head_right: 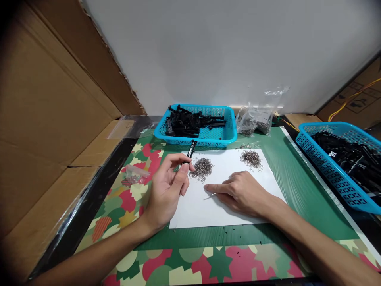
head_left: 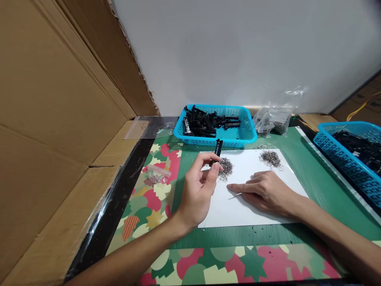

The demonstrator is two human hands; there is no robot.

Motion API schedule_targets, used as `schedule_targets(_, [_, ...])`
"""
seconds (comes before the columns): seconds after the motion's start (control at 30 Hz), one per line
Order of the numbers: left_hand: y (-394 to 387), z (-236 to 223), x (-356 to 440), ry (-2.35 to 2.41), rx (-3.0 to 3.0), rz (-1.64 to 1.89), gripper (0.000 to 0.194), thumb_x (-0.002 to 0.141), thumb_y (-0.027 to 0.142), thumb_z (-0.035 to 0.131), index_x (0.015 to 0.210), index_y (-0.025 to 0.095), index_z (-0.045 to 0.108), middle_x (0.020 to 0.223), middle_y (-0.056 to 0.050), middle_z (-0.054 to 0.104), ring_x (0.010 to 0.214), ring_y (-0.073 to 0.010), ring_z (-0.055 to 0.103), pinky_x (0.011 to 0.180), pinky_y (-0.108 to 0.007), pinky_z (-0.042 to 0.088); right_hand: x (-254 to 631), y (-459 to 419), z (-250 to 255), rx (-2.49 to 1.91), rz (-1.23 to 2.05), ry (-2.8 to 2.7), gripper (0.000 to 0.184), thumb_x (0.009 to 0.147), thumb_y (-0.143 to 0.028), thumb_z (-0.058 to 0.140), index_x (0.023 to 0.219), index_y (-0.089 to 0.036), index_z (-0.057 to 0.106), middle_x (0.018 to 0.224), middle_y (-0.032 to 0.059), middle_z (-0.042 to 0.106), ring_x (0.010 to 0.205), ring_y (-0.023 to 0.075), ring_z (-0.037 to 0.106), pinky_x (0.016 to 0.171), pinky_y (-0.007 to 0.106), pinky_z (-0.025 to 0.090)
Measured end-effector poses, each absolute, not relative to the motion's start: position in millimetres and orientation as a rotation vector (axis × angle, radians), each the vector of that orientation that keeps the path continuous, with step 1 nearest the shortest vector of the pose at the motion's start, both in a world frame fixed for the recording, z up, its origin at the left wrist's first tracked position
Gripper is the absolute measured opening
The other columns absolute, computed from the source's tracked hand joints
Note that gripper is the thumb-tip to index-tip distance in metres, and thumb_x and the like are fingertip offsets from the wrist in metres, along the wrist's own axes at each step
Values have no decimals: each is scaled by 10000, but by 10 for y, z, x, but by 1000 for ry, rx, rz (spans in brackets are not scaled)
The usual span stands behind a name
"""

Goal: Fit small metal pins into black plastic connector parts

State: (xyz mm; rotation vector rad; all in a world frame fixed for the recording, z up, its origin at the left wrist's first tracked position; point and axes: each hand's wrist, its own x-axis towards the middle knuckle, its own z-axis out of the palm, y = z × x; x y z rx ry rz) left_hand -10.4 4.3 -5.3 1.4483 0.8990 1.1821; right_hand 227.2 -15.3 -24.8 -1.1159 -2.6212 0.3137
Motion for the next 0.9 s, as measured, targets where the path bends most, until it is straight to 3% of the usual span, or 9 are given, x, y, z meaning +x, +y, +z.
schedule_targets(0.23, [61,-88,-120,924,1475,1151,165,1108,396,601,1172,247,630,1002,7,635,565,-46,463,500,-244,318,2239,-174,-279,-1146,223,-2649,429,1052,-175,516,1435,-210,706,670,20,736,526,145,496,639,342,214])
schedule_targets(0.77, [61,-77,-109,907,1473,1137,178,1100,403,606,1145,234,635,997,-7,616,567,-54,466,492,-238,327,2250,-176,-227,-1254,322,-2512,410,1067,-242,492,1358,-237,781,589,28,651,500,146,523,580,289,277])
schedule_targets(0.9, [67,-89,-106,892,1456,1139,165,1101,400,609,1141,244,643,982,7,603,554,-41,457,492,-229,324,2242,-174,-249,-1208,348,-2497,382,1081,-247,504,1314,-216,805,629,46,696,520,146,555,586,291,292])
